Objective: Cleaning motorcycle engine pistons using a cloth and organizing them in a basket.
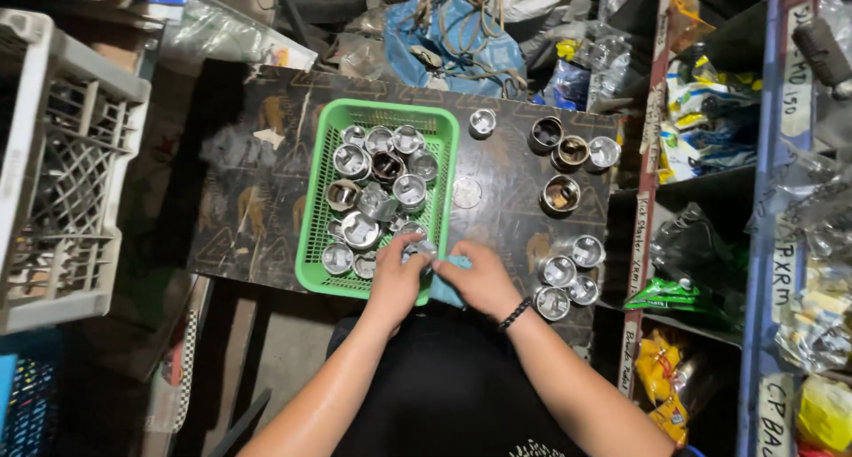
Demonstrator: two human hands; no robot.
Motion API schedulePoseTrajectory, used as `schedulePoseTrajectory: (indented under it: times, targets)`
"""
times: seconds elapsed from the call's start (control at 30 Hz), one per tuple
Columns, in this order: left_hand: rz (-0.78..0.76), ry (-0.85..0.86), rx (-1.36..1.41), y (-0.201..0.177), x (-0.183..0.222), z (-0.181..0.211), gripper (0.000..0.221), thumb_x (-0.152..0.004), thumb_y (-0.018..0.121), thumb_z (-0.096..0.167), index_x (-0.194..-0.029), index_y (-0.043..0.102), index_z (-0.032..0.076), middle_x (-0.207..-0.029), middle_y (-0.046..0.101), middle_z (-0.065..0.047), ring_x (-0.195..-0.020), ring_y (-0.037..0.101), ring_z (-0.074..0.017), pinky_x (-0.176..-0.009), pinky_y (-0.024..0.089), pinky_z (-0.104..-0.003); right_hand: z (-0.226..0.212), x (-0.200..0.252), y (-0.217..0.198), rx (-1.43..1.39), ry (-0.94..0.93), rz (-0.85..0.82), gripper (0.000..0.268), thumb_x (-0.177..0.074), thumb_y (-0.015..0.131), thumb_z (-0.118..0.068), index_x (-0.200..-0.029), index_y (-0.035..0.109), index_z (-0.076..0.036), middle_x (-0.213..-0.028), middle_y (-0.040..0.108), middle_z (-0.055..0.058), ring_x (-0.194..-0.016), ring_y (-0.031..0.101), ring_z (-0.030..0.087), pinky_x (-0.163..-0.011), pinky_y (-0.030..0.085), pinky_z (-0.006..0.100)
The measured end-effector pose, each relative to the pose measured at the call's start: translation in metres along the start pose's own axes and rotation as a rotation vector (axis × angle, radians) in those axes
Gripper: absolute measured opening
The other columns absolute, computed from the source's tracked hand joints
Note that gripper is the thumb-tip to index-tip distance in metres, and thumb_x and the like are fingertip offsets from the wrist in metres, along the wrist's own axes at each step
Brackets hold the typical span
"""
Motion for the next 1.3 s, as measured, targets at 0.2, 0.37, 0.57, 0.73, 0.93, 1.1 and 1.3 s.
schedulePoseTrajectory:
  times: [0.2, 0.37, 0.57, 0.73, 0.93, 1.1, 1.3]
  targets:
    - [0.194, -0.011, -0.046, -0.023, -0.020, -0.047, 0.049, -0.087, 0.069, 0.028, -0.135, 0.063, 0.018, -0.132, 0.049, -0.028, -0.137, 0.044, -0.0469, -0.118, 0.032, -0.047, -0.037, 0.005, 0.037, -0.042, -0.105, -0.035, 0.026, -0.077, 0.079, -0.022, -0.102, 0.073, -0.018, -0.094, 0.072, 0.014, -0.101, 0.069, 0.034, -0.088, 0.052, 0.044]
    - [0.296, -0.031, -0.076, -0.043, -0.029, -0.065, 0.053, -0.089, 0.073, 0.031, -0.137, 0.061, 0.015, -0.133, 0.046, -0.034, -0.136, 0.044, -0.0523, -0.116, 0.035, -0.048, -0.060, 0.006, 0.055, -0.036, -0.254, -0.155, 0.057, -0.080, 0.065, -0.009, -0.137, 0.058, -0.013, -0.125, 0.071, 0.012, -0.128, 0.060, 0.033, -0.110, 0.044, 0.049]
    - [0.308, -0.108, -0.128, -0.057, -0.041, -0.094, 0.056, -0.088, 0.074, 0.032, -0.141, 0.059, 0.017, -0.136, 0.039, -0.035, -0.137, 0.042, -0.0525, -0.116, 0.035, -0.049, -0.074, 0.010, 0.073, -0.005, -0.396, -0.270, 0.056, -0.079, 0.055, -0.001, -0.135, 0.062, 0.000, -0.131, 0.065, 0.026, -0.130, 0.057, 0.043, -0.113, 0.042, 0.053]
    - [0.287, -0.134, -0.169, -0.063, -0.060, -0.125, 0.059, -0.087, 0.077, 0.033, -0.142, 0.061, 0.019, -0.134, 0.044, -0.036, -0.134, 0.045, -0.0518, -0.111, 0.038, -0.050, -0.047, -0.011, 0.101, 0.025, -0.357, -0.287, 0.051, -0.083, 0.056, -0.005, -0.133, 0.065, -0.003, -0.128, 0.068, 0.022, -0.130, 0.058, 0.039, -0.113, 0.045, 0.048]
    - [0.110, -0.181, 0.190, -0.056, -0.049, -0.103, 0.050, -0.095, 0.059, 0.009, -0.143, 0.051, 0.000, -0.119, 0.064, -0.021, -0.090, 0.059, -0.0258, -0.070, 0.051, -0.035, -0.045, -0.010, 0.103, 0.011, -0.189, -0.268, 0.053, -0.077, 0.050, -0.005, -0.127, 0.068, -0.005, -0.115, 0.073, 0.017, -0.083, 0.070, 0.030, -0.075, 0.058, 0.035]
    - [0.051, -0.178, 0.192, -0.055, -0.053, -0.106, 0.052, -0.095, 0.057, 0.009, -0.145, 0.049, -0.003, -0.114, 0.065, -0.023, -0.083, 0.059, -0.0257, -0.067, 0.049, -0.034, -0.038, -0.010, 0.111, -0.014, -0.186, -0.242, 0.044, -0.079, 0.060, -0.009, -0.122, 0.070, -0.005, -0.108, 0.076, 0.015, -0.088, 0.072, 0.031, -0.080, 0.058, 0.035]
    - [0.029, -0.154, 0.112, -0.055, -0.051, -0.091, 0.056, -0.094, 0.056, 0.012, -0.146, 0.047, -0.005, -0.119, 0.065, -0.023, -0.095, 0.060, -0.0273, -0.077, 0.049, -0.034, -0.036, -0.013, 0.112, 0.030, -0.157, -0.239, 0.045, -0.079, 0.060, -0.012, -0.123, 0.070, -0.008, -0.109, 0.075, 0.015, -0.088, 0.071, 0.031, -0.079, 0.057, 0.036]
Point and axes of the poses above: each hand's wrist, its own x-axis away from the middle knuckle, its own y-axis out of the palm, z = x × y, the point moved 7 cm from there along -x, towards the middle knuckle
